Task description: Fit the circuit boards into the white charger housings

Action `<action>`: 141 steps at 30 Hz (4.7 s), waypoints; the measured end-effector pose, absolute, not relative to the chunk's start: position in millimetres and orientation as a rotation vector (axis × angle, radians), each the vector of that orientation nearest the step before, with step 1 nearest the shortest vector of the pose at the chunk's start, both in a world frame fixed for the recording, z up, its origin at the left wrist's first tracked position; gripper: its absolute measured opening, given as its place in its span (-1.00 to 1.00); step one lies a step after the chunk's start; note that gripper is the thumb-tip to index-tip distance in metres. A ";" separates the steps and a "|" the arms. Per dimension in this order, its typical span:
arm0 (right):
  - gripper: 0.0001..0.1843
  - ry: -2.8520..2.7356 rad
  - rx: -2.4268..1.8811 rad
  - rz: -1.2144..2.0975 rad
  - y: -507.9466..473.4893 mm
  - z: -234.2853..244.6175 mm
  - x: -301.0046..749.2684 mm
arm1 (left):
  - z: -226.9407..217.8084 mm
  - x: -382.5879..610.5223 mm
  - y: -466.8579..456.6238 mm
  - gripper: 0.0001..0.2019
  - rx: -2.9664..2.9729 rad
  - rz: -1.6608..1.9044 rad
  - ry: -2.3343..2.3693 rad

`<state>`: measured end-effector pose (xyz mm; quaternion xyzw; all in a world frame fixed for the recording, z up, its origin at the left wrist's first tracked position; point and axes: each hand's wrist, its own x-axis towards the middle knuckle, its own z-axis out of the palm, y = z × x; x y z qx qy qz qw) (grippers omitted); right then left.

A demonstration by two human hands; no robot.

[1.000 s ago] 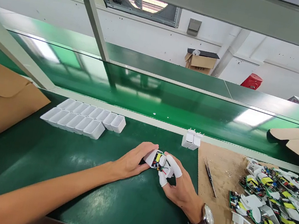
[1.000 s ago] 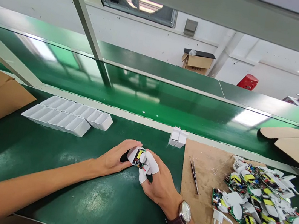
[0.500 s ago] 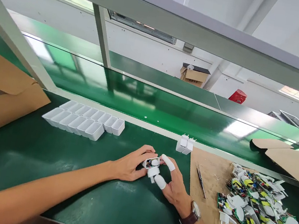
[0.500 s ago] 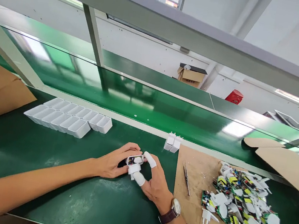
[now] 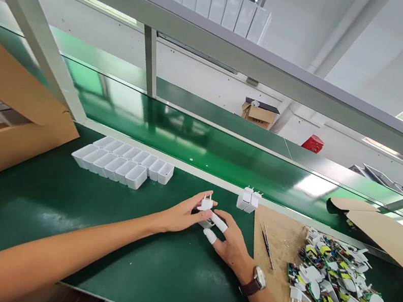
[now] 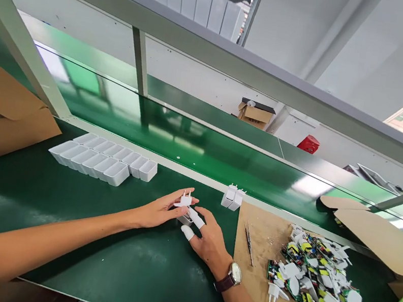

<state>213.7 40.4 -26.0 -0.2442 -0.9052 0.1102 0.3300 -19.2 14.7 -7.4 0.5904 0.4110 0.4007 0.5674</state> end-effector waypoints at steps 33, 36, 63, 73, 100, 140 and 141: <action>-0.62 -2.389 -0.711 0.369 38.0 -37.7 218.7 | -7.8 -17.4 3.2 -0.19 2.087 0.947 1.239; -0.63 -2.378 -0.764 0.424 38.1 -37.6 216.3 | -8.3 -16.9 5.4 -0.37 2.145 0.973 1.277; -0.66 -2.188 -0.660 0.415 40.8 -32.5 217.5 | -3.4 -16.2 8.9 -0.40 1.985 0.960 1.333; -0.63 -2.285 -0.729 0.339 35.3 -33.5 215.9 | -4.6 -16.6 8.6 -0.41 1.989 0.966 1.330; -0.57 -1.163 -0.766 1.863 36.3 -24.6 200.4 | -12.7 -1.7 2.7 -0.27 1.893 1.155 1.189; 0.05 -2.100 -1.069 1.196 24.9 -39.1 205.8 | -2.6 -6.2 8.2 -0.87 2.428 1.169 1.130; 0.05 -2.103 -1.075 1.197 24.7 -37.1 205.6 | -1.8 -4.9 8.1 -0.88 2.474 1.157 1.147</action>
